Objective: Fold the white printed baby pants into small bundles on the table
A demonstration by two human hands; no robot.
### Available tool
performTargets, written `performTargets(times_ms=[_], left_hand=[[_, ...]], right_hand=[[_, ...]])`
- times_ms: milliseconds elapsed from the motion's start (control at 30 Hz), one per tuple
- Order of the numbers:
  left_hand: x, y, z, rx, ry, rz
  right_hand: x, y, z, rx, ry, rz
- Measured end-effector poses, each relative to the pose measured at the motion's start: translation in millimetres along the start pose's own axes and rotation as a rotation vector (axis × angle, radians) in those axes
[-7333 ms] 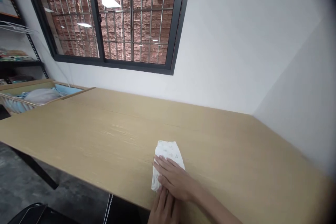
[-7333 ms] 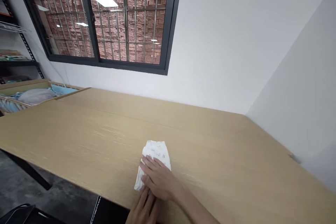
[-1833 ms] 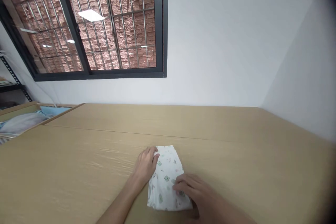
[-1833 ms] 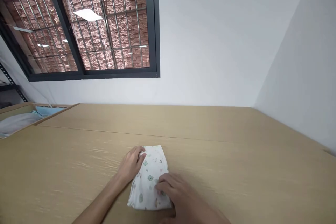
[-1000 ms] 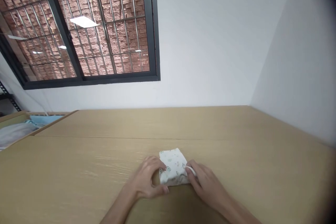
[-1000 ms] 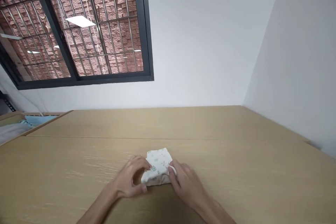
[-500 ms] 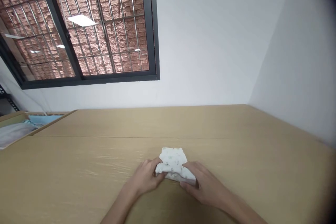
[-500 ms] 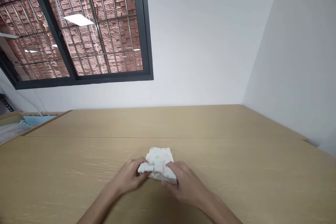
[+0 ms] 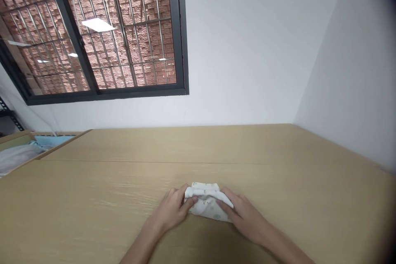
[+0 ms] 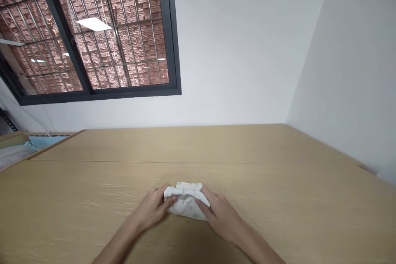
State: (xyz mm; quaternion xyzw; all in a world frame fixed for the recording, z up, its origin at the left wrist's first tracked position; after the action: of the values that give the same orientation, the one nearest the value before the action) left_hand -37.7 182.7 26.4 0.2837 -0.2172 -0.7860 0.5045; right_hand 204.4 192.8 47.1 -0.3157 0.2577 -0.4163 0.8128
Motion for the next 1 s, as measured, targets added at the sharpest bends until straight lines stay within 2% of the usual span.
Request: performTargets(times_ms=[133,400,800,1000], left_hand=[[-1.3,3.5,0.9,0.040,0.008,0.015],[-4.1,-2.0,-4.2,0.030,0.034,0.008],[-2.0,3.8,-1.7,-0.016,0.010,0.032],[-0.6,4.8,-1.1,-0.020,-0.001,0.025]], right_hand=[[0.6,3.0,0.0,0.011,0.005,-0.027],[-0.6,9.2,-1.8,0.004,0.028,-0.007],[-1.1,3.2,-1.3,0.011,0.000,0.033],[0.5,-1.5,-0.7,-0.063,-0.024,0.045]])
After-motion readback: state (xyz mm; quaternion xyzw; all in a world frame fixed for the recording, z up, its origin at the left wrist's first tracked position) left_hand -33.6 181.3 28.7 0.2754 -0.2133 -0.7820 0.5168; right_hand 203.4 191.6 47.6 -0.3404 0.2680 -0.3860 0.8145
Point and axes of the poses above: each hand's wrist, its own x-axis away from the middle knuckle, its own z-axis out of the back of the hand, y = z × x, the point moved 2 cm from there along -x, towards the middle knuckle, and after that the axes turned 3 degrees about -z, right-handed, at the moved point
